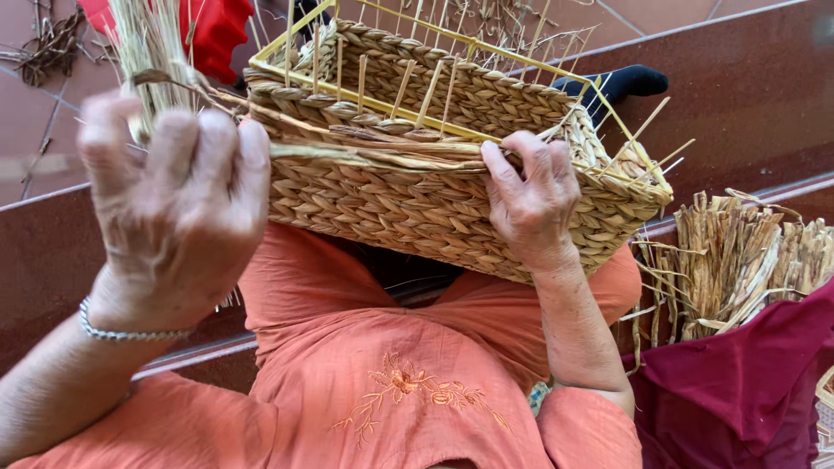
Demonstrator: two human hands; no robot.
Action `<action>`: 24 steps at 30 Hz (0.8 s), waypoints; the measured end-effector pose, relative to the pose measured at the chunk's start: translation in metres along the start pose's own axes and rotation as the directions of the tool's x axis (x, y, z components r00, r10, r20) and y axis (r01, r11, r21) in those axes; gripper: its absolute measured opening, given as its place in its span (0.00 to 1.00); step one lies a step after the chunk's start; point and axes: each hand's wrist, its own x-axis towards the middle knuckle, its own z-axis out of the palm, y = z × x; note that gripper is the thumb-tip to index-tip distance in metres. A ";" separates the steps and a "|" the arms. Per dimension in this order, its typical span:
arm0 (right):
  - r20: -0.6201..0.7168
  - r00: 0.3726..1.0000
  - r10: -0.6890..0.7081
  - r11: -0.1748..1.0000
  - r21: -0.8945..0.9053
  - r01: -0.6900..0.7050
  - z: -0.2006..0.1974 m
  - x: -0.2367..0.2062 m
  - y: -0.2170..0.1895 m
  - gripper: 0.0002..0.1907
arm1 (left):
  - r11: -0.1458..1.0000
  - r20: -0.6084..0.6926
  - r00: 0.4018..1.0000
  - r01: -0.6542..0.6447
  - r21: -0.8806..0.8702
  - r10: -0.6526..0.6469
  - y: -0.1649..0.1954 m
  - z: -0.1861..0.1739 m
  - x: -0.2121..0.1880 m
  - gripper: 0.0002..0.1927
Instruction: The person weaves a rectangular basket by hand, interlacing dried plant fibers through a pre-formed frame. They repeatedly pull and tuck strands to build up the basket walls, occasionally adjusting the basket's position on their lap.
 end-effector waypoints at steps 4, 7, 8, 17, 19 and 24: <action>-0.017 0.998 -0.052 0.998 -0.040 0.051 0.004 -0.001 0.001 0.18 | 0.992 -0.089 0.988 0.121 -0.032 -0.123 -0.005 0.007 0.028 0.05; -0.023 0.998 -0.063 0.997 -0.050 0.062 0.007 -0.004 0.005 0.17 | 0.983 -0.285 0.958 -0.029 -0.179 -0.024 -0.009 0.014 0.052 0.06; -0.028 0.997 -0.066 0.997 -0.045 0.064 0.009 -0.005 0.005 0.17 | 0.988 -0.410 0.910 -0.119 -0.100 0.068 -0.009 0.019 0.062 0.07; -0.071 0.997 -0.018 0.999 0.035 0.021 0.020 -0.022 0.014 0.13 | 0.103 -0.363 0.932 -0.359 -0.928 -0.022 0.108 0.099 0.086 0.16; -0.070 0.997 -0.030 0.999 0.021 0.031 0.021 -0.024 0.016 0.13 | 0.186 -0.263 0.963 -0.248 -0.951 -0.062 0.129 0.119 0.081 0.16; -0.035 0.997 -0.070 0.997 -0.032 0.068 0.020 -0.025 0.017 0.13 | 0.480 -0.334 0.942 -0.278 -0.832 -0.034 0.145 0.141 0.057 0.24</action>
